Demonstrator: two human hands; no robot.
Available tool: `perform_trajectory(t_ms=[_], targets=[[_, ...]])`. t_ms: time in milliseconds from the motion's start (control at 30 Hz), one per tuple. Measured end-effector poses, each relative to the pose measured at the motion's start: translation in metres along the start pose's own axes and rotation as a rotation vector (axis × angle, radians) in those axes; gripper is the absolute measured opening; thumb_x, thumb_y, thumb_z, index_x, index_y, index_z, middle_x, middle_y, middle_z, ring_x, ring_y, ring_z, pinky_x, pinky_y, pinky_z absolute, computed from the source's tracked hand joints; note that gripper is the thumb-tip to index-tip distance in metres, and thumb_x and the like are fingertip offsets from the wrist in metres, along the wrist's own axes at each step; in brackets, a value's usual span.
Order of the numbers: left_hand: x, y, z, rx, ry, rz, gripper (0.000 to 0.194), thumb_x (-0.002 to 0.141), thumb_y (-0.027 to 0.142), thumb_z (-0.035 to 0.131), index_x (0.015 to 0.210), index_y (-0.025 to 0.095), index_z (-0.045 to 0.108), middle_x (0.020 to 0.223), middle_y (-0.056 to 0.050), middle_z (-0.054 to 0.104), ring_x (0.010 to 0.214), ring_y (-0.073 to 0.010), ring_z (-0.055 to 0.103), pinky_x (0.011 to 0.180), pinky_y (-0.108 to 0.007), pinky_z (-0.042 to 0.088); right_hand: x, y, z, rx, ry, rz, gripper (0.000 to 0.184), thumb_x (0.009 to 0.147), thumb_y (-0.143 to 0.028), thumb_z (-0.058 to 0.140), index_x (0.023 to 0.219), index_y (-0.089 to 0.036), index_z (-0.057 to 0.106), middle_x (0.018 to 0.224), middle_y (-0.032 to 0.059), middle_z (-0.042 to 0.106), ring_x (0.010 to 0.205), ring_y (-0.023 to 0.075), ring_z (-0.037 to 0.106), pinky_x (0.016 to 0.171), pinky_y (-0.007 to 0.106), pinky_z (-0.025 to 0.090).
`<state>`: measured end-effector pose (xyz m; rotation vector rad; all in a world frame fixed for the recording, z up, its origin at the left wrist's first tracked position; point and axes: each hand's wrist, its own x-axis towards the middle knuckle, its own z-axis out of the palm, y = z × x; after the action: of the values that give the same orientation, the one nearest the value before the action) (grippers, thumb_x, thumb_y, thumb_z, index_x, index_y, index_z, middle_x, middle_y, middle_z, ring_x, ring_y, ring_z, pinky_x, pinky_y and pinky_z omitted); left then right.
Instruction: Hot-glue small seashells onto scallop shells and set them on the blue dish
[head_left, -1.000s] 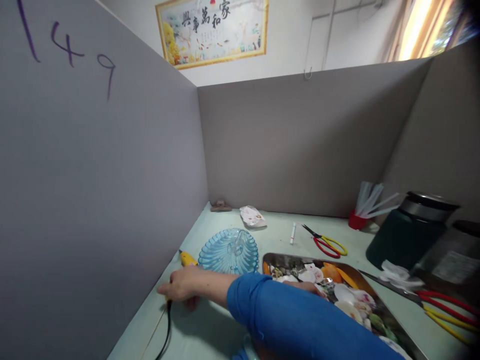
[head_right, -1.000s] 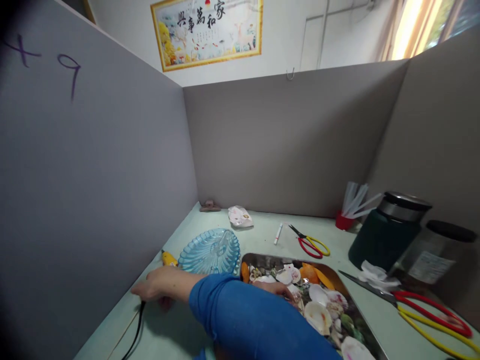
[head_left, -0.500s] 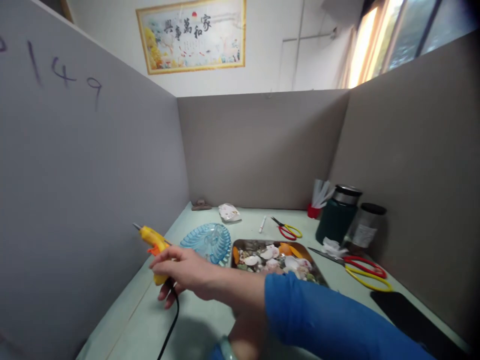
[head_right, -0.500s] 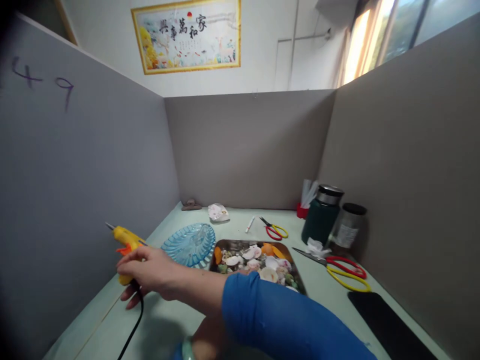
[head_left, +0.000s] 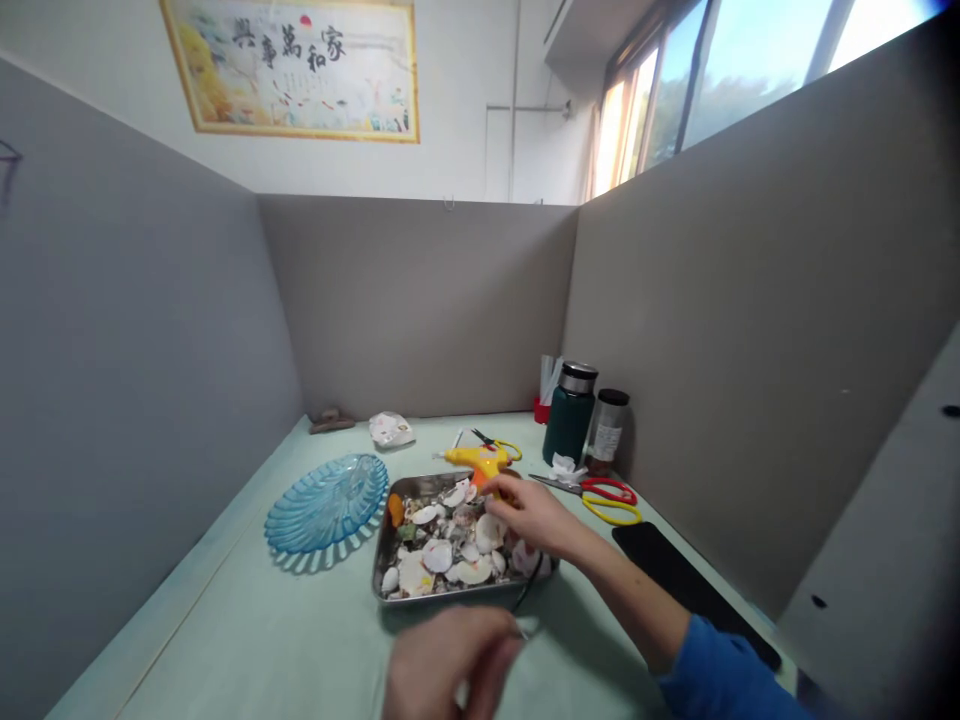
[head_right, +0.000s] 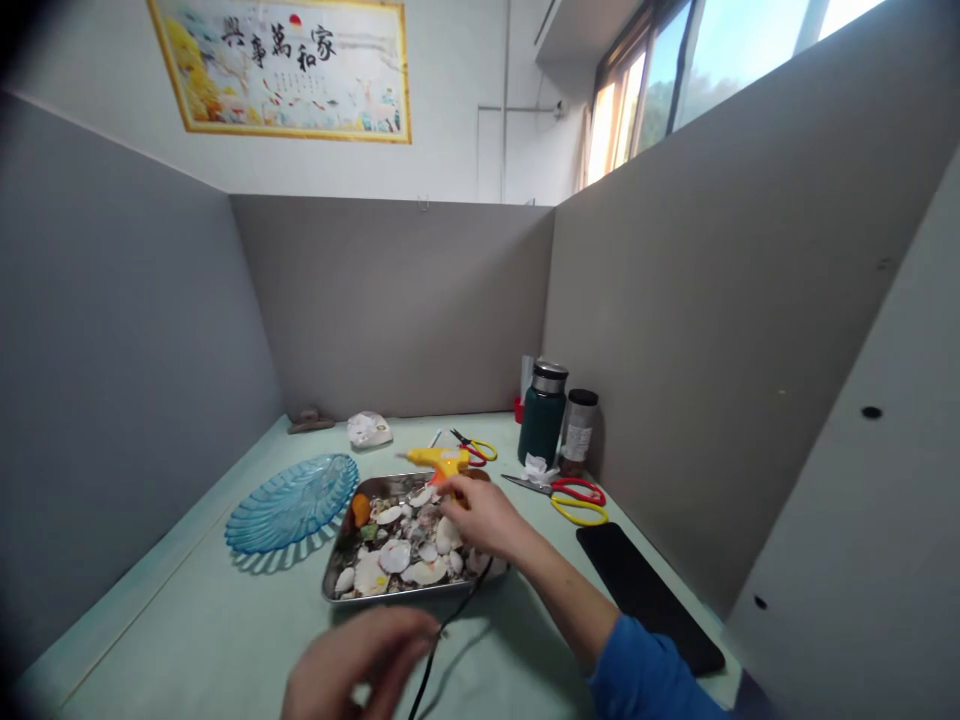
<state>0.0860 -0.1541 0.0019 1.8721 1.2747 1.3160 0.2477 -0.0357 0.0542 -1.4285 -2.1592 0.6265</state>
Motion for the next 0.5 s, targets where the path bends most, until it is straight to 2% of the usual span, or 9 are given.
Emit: perform_trajectory(t_ms=[33, 100, 233, 300, 367, 500], targets=[[0.010, -0.002, -0.011, -0.015, 0.027, -0.023, 0.020, 0.079, 0.041, 0.059, 0.083, 0.027, 0.073, 0.084, -0.007, 0.074, 0.074, -0.0258, 0.067, 0.063, -0.030, 0.049, -0.004, 0.010, 0.006, -0.036, 0.009, 0.019, 0.024, 0.086, -0.026, 0.047, 0.103, -0.021, 0.062, 0.087, 0.0028, 0.065, 0.080, 0.0181, 0.062, 0.066, 0.025, 0.042], [0.033, -0.011, -0.027, -0.161, 0.167, -0.205, 0.024, 0.072, 0.045, 0.066, 0.078, 0.022, 0.071, 0.080, -0.005, 0.073, 0.076, -0.0247, 0.065, 0.064, -0.027, 0.049, -0.008, 0.023, 0.018, -0.087, 0.029, 0.050, 0.026, 0.085, -0.027, 0.049, 0.107, -0.021, 0.060, 0.096, 0.0051, 0.066, 0.089, 0.0214, 0.061, 0.071, 0.027, 0.040], [0.072, -0.043, -0.039, -0.437, 0.180, -0.529, 0.040, 0.064, 0.052, 0.070, 0.083, 0.018, 0.063, 0.060, 0.000, 0.064, 0.048, -0.0147, 0.055, 0.041, -0.021, 0.041, -0.010, 0.033, 0.032, -0.180, 0.050, 0.083, 0.031, 0.080, -0.036, 0.058, 0.108, -0.023, 0.056, 0.100, 0.0074, 0.066, 0.091, 0.0267, 0.062, 0.070, 0.030, 0.038], [0.084, -0.058, -0.040, -0.464, 0.180, -0.570, 0.044, 0.061, 0.053, 0.072, 0.083, 0.017, 0.061, 0.060, 0.001, 0.063, 0.047, -0.0136, 0.054, 0.041, -0.021, 0.041, -0.008, 0.034, 0.032, -0.248, 0.085, 0.084, 0.029, 0.080, -0.042, 0.057, 0.102, -0.023, 0.058, 0.099, 0.0072, 0.067, 0.090, 0.0267, 0.062, 0.069, 0.029, 0.038], [0.093, -0.069, -0.040, -0.444, 0.162, -0.557, 0.044, 0.060, 0.053, 0.073, 0.083, 0.017, 0.060, 0.062, 0.000, 0.064, 0.049, -0.0135, 0.055, 0.043, -0.021, 0.041, -0.005, 0.033, 0.031, -0.315, 0.121, 0.101, 0.029, 0.083, -0.045, 0.054, 0.099, -0.022, 0.058, 0.099, 0.0077, 0.067, 0.089, 0.0259, 0.063, 0.068, 0.029, 0.039], [0.109, -0.077, -0.035, -0.387, 0.096, -0.513, 0.040, 0.063, 0.051, 0.071, 0.080, 0.016, 0.060, 0.061, 0.001, 0.063, 0.051, -0.0128, 0.054, 0.044, -0.019, 0.040, 0.003, 0.029, 0.037, -0.366, 0.086, 0.183, 0.030, 0.084, -0.045, 0.052, 0.098, -0.019, 0.058, 0.093, 0.0101, 0.070, 0.084, 0.0278, 0.065, 0.065, 0.031, 0.041]])
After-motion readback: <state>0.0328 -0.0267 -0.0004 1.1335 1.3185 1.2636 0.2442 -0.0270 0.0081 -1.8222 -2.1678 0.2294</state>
